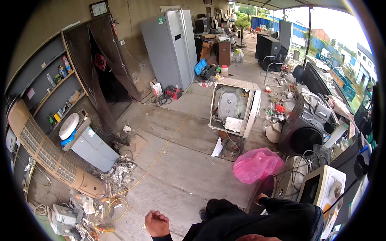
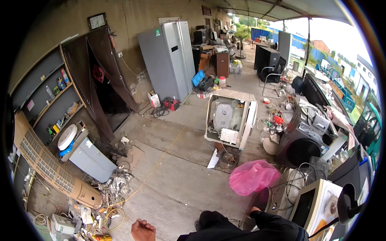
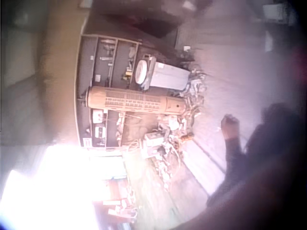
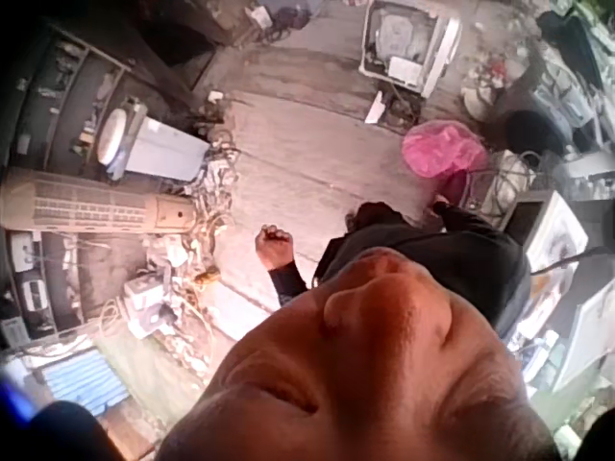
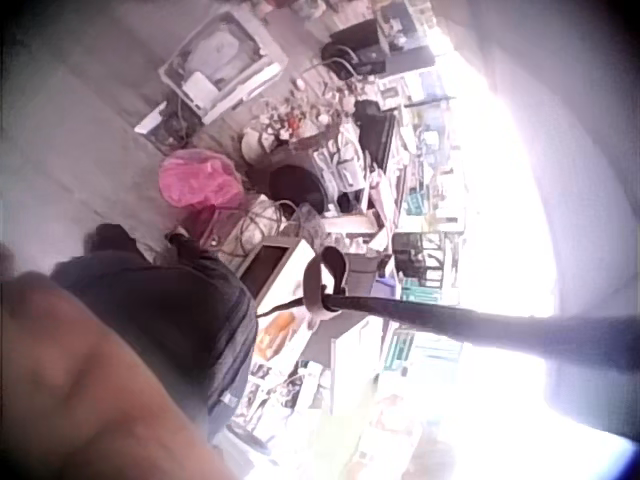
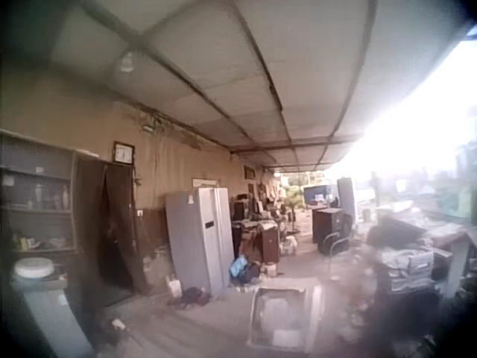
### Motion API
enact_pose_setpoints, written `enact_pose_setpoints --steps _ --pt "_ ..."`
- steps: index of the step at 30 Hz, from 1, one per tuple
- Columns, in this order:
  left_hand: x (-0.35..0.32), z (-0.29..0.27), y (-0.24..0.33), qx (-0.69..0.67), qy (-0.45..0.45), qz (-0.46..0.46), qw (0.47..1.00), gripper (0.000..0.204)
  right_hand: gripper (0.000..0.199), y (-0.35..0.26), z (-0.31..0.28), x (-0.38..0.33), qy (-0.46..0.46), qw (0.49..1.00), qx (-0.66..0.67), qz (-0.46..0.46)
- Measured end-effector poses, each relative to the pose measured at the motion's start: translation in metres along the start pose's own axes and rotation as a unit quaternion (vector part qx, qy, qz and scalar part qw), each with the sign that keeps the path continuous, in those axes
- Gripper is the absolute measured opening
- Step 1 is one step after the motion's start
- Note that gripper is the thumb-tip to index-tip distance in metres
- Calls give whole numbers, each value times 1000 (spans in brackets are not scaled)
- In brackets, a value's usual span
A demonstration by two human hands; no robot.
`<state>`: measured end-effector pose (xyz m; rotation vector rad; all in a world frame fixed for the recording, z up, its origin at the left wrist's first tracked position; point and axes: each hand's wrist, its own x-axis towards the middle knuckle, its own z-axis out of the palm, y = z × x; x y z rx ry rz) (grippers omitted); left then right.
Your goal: The person disassembles a white air conditioning unit on the bed of a green truck using a power drill and a wrench. They remove the front grille, fan, and side panels, then extract the internal motor and place it on the ground.
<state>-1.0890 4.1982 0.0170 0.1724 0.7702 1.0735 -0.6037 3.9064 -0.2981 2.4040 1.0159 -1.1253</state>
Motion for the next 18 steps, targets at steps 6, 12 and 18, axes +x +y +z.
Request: enact_pose_setpoints --steps 6,12,18 --pt "166 177 -16 140 -54 -124 981 18 33 10 69 26 -258 961 30 98" --pt "341 264 -46 110 -5 -256 960 14 44 -64 32 166 -183 934 228 203" --pt "483 378 -17 148 0 -198 969 14 44 -133 -290 325 44 991 105 70"
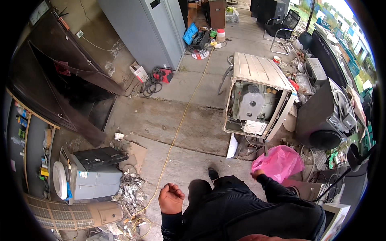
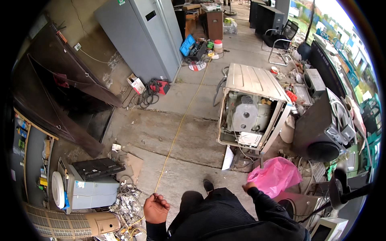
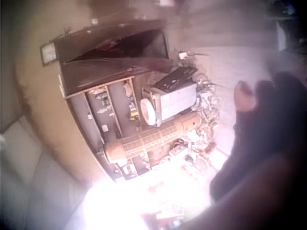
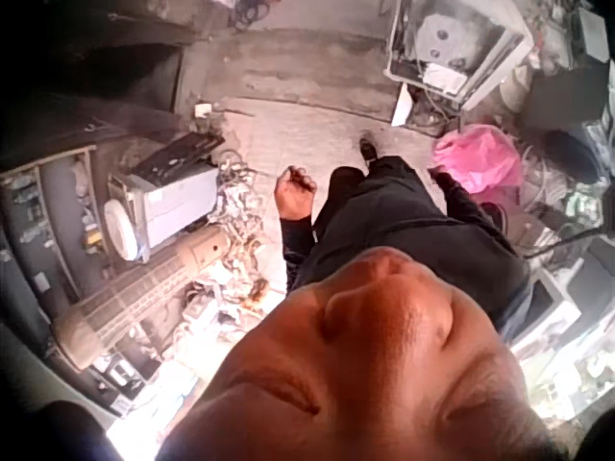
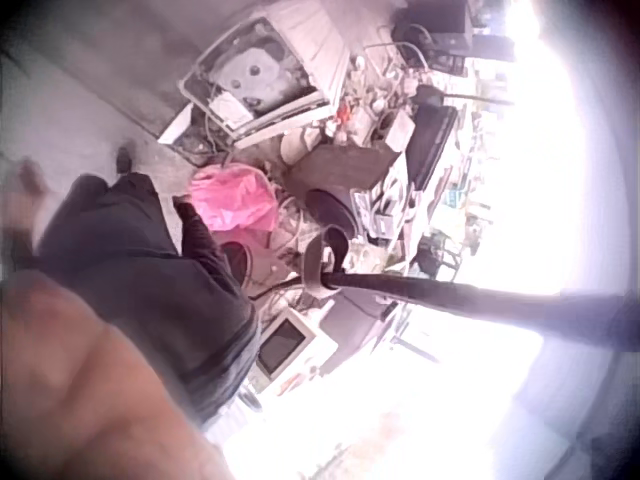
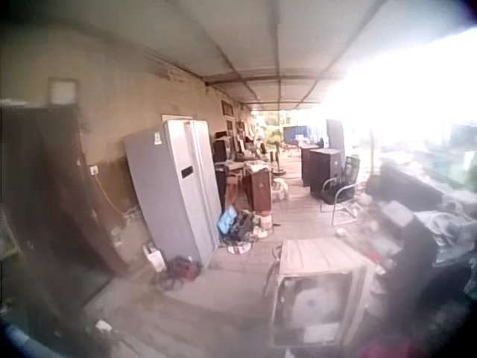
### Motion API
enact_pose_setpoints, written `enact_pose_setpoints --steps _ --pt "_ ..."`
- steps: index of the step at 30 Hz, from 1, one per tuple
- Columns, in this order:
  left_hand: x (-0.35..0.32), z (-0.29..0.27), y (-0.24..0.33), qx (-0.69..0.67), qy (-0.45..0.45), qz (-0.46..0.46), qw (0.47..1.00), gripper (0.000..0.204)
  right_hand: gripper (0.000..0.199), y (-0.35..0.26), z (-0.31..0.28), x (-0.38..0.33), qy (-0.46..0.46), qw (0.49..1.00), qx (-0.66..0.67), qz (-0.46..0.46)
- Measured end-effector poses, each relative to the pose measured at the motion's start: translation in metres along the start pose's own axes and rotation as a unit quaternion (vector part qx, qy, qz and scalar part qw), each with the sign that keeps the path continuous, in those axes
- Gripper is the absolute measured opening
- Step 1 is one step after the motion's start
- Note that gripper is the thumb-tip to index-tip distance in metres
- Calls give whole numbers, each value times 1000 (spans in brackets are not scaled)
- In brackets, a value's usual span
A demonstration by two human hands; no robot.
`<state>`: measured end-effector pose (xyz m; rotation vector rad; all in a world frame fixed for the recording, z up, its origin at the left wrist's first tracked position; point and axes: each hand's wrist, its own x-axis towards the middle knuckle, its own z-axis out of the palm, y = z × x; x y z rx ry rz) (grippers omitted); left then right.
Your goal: The person disassembles a white air conditioning unit on the bed of a green truck using a power drill and a wrench. They remove the front grille, fan, and side panels, then extract the internal motor and place it on the ground.
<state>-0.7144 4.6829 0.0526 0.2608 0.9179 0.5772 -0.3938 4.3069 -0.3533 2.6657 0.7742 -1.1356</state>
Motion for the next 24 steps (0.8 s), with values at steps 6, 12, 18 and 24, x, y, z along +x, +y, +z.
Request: enact_pose_setpoints --steps 6,12,18,24 --pt "124 80 92 -2 21 17 1000 12 43 -112 -317 107 293 909 294 35" --pt "293 147 181 -31 -13 -39 999 14 53 -95 -292 227 137 979 95 115" --pt "430 301 267 48 -46 -18 998 13 52 -232 -260 166 -199 799 414 388" --pt "565 422 304 172 -111 -57 977 17 44 -263 -261 232 -150 910 268 278"
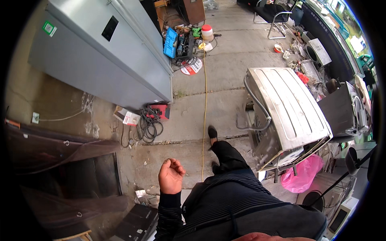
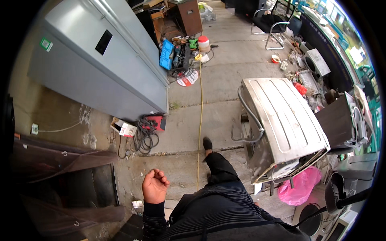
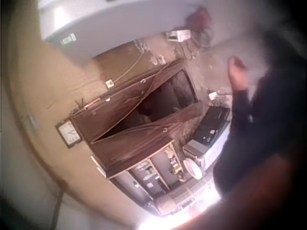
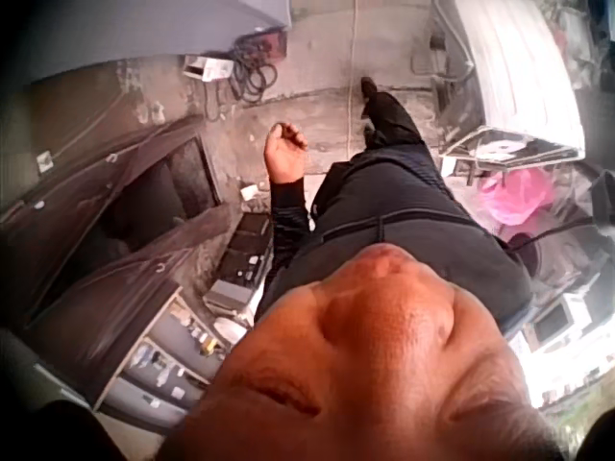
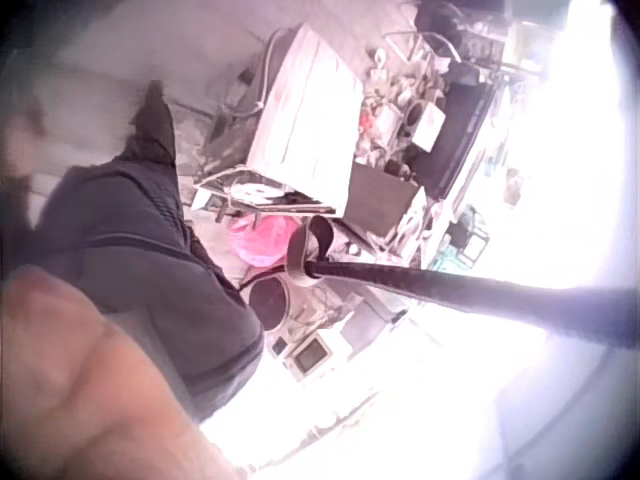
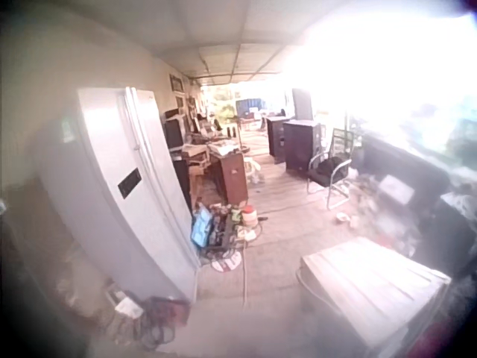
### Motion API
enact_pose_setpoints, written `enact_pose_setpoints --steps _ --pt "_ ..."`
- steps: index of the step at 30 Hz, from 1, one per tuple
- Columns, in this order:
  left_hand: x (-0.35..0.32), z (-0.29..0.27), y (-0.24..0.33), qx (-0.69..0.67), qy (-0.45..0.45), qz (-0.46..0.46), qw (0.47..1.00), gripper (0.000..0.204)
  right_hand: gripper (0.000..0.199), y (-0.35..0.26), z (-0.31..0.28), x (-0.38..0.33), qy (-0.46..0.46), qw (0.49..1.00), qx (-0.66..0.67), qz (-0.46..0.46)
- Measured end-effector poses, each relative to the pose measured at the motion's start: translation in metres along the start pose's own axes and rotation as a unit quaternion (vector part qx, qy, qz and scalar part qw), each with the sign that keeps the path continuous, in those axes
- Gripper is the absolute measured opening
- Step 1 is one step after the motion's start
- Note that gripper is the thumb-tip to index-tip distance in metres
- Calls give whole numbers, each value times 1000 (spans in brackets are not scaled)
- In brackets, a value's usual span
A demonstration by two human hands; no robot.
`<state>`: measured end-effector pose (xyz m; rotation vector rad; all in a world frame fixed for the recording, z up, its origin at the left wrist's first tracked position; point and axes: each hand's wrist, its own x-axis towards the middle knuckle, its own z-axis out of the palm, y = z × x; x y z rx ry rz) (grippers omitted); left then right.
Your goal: The person disassembles a white air conditioning unit on the bed of a green truck using a power drill and a wrench. They remove the front grille, fan, and side panels, then extract the internal motor and place it on the ground.
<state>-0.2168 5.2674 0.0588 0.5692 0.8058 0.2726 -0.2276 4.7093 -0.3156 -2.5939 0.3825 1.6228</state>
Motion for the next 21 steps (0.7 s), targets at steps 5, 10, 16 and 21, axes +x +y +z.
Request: enact_pose_setpoints --steps 5,10,16,21 --pt "138 62 16 -37 -43 -112 992 17 41 -117 -43 40 -21 995 97 34" --pt "249 149 59 -46 -44 -152 986 14 37 -262 -151 126 42 993 75 -83" --pt "382 217 113 7 -65 -103 993 16 26 -409 -400 173 154 829 537 1" --pt "496 312 128 -23 -104 -147 983 17 28 -486 -532 271 168 850 495 -67"
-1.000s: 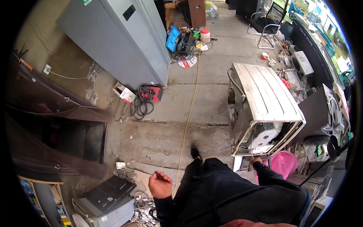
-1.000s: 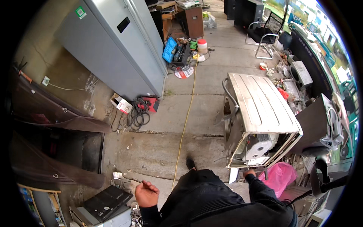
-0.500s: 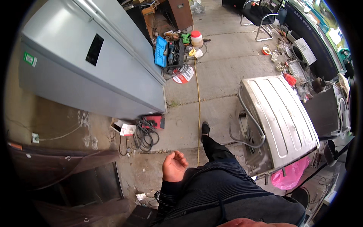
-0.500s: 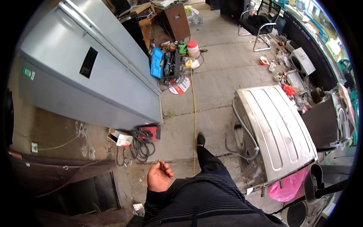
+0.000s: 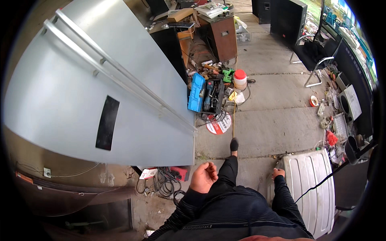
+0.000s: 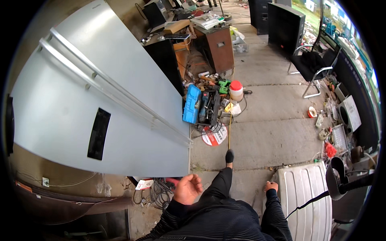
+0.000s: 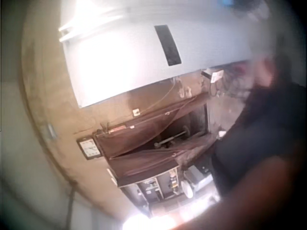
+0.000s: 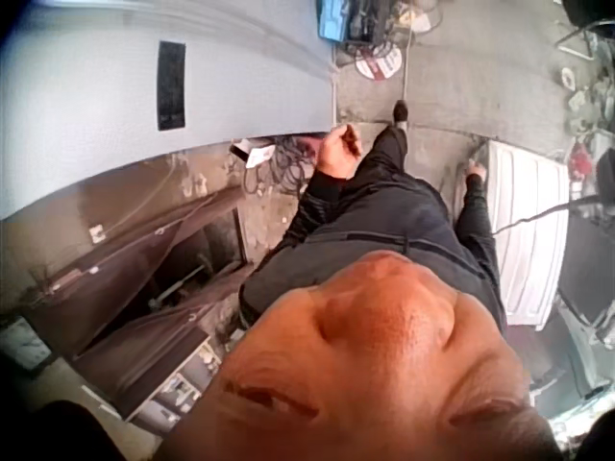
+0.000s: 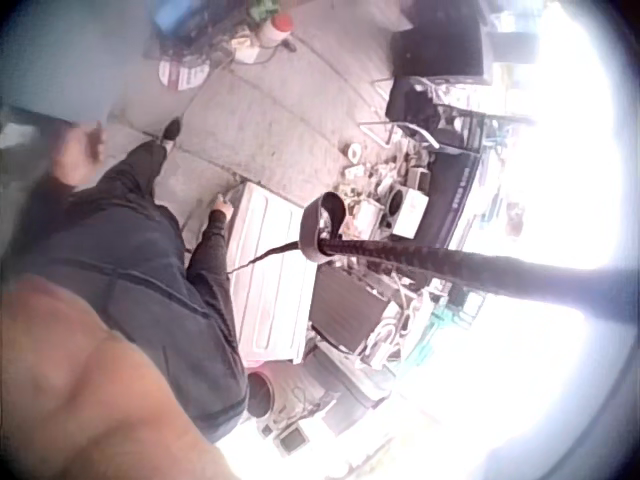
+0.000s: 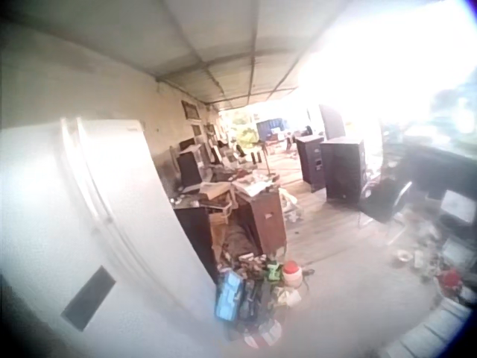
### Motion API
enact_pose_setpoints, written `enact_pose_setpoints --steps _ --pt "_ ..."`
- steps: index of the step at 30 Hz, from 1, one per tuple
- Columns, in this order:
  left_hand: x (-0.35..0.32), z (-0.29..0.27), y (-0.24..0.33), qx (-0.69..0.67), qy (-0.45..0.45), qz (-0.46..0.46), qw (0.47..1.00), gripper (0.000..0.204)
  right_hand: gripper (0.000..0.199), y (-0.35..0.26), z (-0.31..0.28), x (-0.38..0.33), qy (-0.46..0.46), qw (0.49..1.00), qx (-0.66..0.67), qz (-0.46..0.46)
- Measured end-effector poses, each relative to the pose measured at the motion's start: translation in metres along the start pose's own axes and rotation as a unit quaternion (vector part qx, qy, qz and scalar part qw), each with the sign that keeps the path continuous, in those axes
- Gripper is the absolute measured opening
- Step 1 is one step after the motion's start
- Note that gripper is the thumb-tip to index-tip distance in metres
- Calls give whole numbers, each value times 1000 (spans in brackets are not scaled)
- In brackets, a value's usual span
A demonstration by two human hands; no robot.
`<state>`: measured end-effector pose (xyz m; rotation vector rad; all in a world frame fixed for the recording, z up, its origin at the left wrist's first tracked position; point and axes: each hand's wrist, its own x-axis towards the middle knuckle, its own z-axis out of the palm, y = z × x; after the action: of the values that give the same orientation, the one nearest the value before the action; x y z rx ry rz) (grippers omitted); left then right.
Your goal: The person disassembles a white air conditioning unit on the bed of a green truck using a power drill and a wrench. They remove the front grille, fan, and side panels, then extract the internal motor and place it on the ground.
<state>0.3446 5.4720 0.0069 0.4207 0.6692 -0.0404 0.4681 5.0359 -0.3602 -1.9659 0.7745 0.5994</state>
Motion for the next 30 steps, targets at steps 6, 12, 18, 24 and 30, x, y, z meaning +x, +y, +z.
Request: enact_pose_setpoints --steps 6,12,18,24,30 --pt "155 70 53 -48 13 -43 998 15 28 -97 33 56 -27 993 47 107" --pt "283 186 139 7 -2 -39 999 18 26 -154 -9 155 68 980 110 151" --pt "401 281 196 108 -102 8 989 22 16 -269 -7 212 62 952 205 217" --pt "515 316 188 5 4 20 1000 21 23 -329 -7 308 -15 960 42 278" --pt "632 396 180 -65 74 -9 995 18 29 -456 -58 463 0 957 15 290"
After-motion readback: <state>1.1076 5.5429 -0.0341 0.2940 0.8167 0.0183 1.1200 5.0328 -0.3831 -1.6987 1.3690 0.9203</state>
